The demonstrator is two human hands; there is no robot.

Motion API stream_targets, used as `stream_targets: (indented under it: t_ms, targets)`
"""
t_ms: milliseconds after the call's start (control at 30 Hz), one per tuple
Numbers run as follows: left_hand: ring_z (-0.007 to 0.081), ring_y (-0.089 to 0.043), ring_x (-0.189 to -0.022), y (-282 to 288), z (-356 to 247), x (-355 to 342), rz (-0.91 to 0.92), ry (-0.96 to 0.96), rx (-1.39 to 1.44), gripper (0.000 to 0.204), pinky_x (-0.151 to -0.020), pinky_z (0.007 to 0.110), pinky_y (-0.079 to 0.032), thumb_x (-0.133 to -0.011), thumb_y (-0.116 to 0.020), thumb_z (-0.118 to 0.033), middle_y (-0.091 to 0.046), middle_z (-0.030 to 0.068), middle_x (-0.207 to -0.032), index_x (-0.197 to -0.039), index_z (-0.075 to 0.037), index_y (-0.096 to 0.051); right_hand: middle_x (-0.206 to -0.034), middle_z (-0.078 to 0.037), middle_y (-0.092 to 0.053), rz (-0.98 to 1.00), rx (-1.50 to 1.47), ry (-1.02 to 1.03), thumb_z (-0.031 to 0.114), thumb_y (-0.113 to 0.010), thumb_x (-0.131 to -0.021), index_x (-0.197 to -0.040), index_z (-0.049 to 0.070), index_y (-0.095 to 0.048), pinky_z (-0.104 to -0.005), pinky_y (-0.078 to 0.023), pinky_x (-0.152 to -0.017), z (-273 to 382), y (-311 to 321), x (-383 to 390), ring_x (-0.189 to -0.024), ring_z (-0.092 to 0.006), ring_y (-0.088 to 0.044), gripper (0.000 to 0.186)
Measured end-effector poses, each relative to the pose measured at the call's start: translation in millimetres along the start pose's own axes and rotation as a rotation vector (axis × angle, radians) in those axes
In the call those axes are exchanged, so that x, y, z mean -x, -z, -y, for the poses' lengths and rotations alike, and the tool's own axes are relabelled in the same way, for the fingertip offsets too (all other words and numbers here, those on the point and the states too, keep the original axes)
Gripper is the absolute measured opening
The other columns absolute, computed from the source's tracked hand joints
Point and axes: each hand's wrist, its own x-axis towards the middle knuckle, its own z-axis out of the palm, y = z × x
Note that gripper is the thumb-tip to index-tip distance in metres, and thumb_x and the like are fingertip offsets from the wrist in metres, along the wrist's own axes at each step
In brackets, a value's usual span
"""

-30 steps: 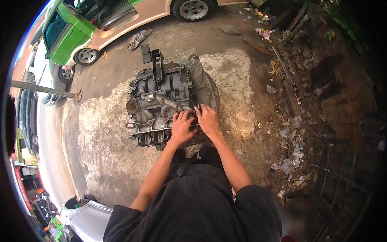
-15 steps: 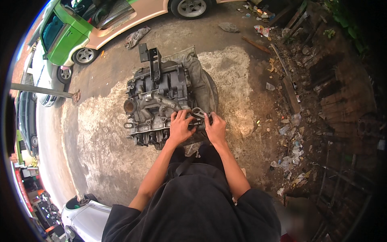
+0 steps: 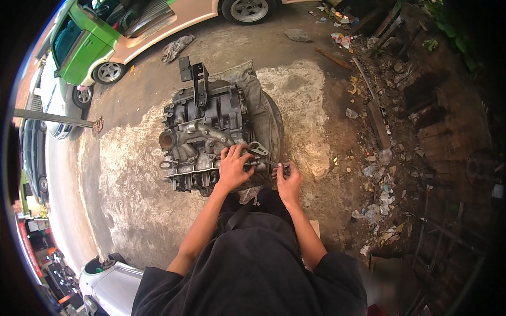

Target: The person uses a wrench to loosen and remove bolts from a car engine block resting on a cloth on the ground. They repeatedly turn the wrench, remove a bolt, place it on a nearby cardboard, and continue with the next bolt.

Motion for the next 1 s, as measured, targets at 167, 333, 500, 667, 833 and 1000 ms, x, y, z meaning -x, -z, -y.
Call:
stream_targets:
  t_ms: [167,333,500,667,833,1000]
  targets:
    - [0.0262,-0.052,-0.131,-1.9,0.7,-0.5,-0.003,-0.003,-0.008,0.032,-0.111,0.049,-0.033,-0.077,-0.083,-0.031,-0.060,0.0033,-0.131,-0.105,-0.016,-0.076,-0.090,-0.014,-0.073,0.227,0.124,-0.029,0.008,-0.072,-0.100,-0.104,-0.005,-0.060,-0.0349,-0.060,-0.074,-18.9,5.5,9.6,-0.083,-0.0163,-0.075,0.018]
    - [0.0266,-0.052,-0.130,-1.2,0.3,0.8,-0.013,-0.009,-0.011,0.031,-0.111,0.049,-0.033,-0.077,-0.082,-0.031,-0.061,0.0037,-0.130,-0.104,-0.016,-0.076,-0.093,-0.014,-0.072,0.333,0.272,-0.057,0.005,-0.076,-0.095,-0.104,-0.002,-0.058,-0.0363,-0.059,-0.076,-31.8,3.8,16.3,-0.087,-0.0193,-0.073,0.022]
    - [0.0263,-0.053,-0.130,-2.3,0.8,0.4,-0.018,-0.014,-0.016,0.032,-0.111,0.048,-0.033,-0.076,-0.083,-0.030,-0.061,0.0033,-0.130,-0.104,-0.016,-0.076,-0.095,-0.012,-0.066,0.372,0.234,-0.068,0.005,-0.077,-0.096,-0.105,-0.002,-0.054,-0.0354,-0.059,-0.074,-49.0,4.7,9.9,-0.084,-0.0181,-0.071,0.025]
    - [0.0260,-0.053,-0.130,-2.4,0.4,0.9,-0.029,-0.007,-0.007,0.031,-0.111,0.048,-0.033,-0.075,-0.083,-0.029,-0.061,0.0029,-0.130,-0.103,-0.016,-0.076,-0.095,-0.012,-0.067,0.380,0.170,-0.087,0.004,-0.077,-0.095,-0.105,-0.001,-0.055,-0.0356,-0.058,-0.074,-57.7,3.9,9.7,-0.085,-0.0178,-0.071,0.024]
    - [0.0258,-0.053,-0.130,-1.6,-0.7,0.9,-0.004,0.001,-0.022,0.031,-0.112,0.048,-0.034,-0.077,-0.084,-0.028,-0.060,0.0032,-0.129,-0.103,-0.015,-0.076,-0.094,-0.012,-0.071,0.338,0.134,-0.149,0.005,-0.078,-0.092,-0.104,-0.002,-0.059,-0.0356,-0.058,-0.074,-51.6,1.8,16.6,-0.086,-0.0183,-0.072,0.023]
    - [0.0255,-0.053,-0.130,-0.7,-1.2,0.7,-0.007,-0.008,-0.028,0.031,-0.113,0.048,-0.034,-0.077,-0.084,-0.029,-0.060,0.0029,-0.129,-0.103,-0.016,-0.076,-0.091,-0.014,-0.074,0.323,0.258,-0.065,0.006,-0.078,-0.091,-0.102,-0.003,-0.062,-0.0367,-0.059,-0.075,-39.9,2.9,27.6,-0.082,-0.0216,-0.075,0.021]
